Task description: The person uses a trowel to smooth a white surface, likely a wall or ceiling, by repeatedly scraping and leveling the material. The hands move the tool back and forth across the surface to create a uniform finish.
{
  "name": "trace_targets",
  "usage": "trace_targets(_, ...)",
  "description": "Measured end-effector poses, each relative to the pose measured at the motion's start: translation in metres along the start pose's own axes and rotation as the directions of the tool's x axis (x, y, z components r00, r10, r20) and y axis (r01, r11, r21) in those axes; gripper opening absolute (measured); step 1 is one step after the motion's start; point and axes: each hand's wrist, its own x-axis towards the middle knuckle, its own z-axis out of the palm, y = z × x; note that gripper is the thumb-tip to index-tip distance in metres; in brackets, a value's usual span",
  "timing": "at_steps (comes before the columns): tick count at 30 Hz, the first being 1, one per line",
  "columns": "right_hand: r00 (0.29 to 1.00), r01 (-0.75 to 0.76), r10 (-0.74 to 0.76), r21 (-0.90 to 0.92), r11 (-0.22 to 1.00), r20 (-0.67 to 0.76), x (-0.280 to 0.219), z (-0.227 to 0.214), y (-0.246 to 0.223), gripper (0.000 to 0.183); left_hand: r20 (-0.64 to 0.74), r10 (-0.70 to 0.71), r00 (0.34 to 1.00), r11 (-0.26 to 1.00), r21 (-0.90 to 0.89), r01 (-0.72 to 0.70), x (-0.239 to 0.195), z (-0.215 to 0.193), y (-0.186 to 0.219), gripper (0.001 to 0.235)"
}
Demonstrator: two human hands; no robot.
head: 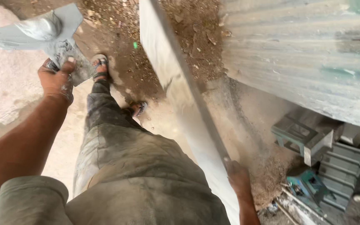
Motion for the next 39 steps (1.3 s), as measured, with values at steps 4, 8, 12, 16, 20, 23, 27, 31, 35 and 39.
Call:
trace_targets(4,0.986,-0.109,0.140,0.279,0.954,-0.094,-0.004,-0.037,-0.023,0.052,-0.106,-0.005,0.994,0.999,0.053,0.010,-0.001,-0.036,0.008,0.022)
trace_targets(8,0.920,-0.038,0.203,0.439,0.898,-0.335,-0.019,-0.076,-0.021,0.049,-0.073,-0.075,0.995,0.996,0.048,0.078,-0.008,-0.035,0.025,0.019)
trace_targets(12,0.788,0.218,0.158,0.509,0.832,-0.596,-0.007,-0.098,-0.023,0.047,-0.040,-0.059,0.997,0.998,0.008,0.060,-0.008,-0.024,0.056,0.023)
trace_targets(16,0.428,0.647,-0.087,0.239,0.724,-0.899,0.027,-0.127,-0.052,0.046,0.039,-0.006,0.999,1.000,-0.029,0.007,-0.010,-0.017,0.077,0.022)
trace_targets(20,0.054,0.875,-0.337,-0.118,0.470,-0.940,0.072,-0.157,-0.140,0.047,-0.021,-0.115,0.993,0.993,0.034,0.115,-0.013,-0.022,0.105,0.022)
trace_targets(23,0.029,0.998,-0.352,0.008,0.059,-0.935,0.087,-0.159,-0.202,0.047,-0.007,-0.096,0.995,0.991,0.097,0.096,-0.014,-0.028,0.118,0.025)
trace_targets(27,0.347,0.916,-0.110,0.362,-0.174,-0.931,0.106,-0.129,-0.241,0.061,0.018,-0.075,0.997,0.980,0.184,0.071,-0.015,-0.032,0.135,0.025)
trace_targets(31,0.457,0.880,-0.001,0.453,-0.145,-0.889,0.132,-0.094,-0.247,0.054,0.059,-0.098,0.993,0.970,0.230,0.082,0.000,-0.027,0.152,0.025)
trace_targets(35,0.429,0.900,0.008,0.428,0.077,-0.903,0.140,-0.080,-0.218,0.047,0.145,-0.076,0.986,0.966,0.257,0.036,0.020,-0.014,0.157,0.025)
trace_targets(39,-0.187,0.135,-0.488,-0.514,0.847,-0.853,0.129,-0.100,-0.151,0.077,0.200,-0.102,0.975,0.967,0.249,0.051,0.041,0.018,0.153,0.027)
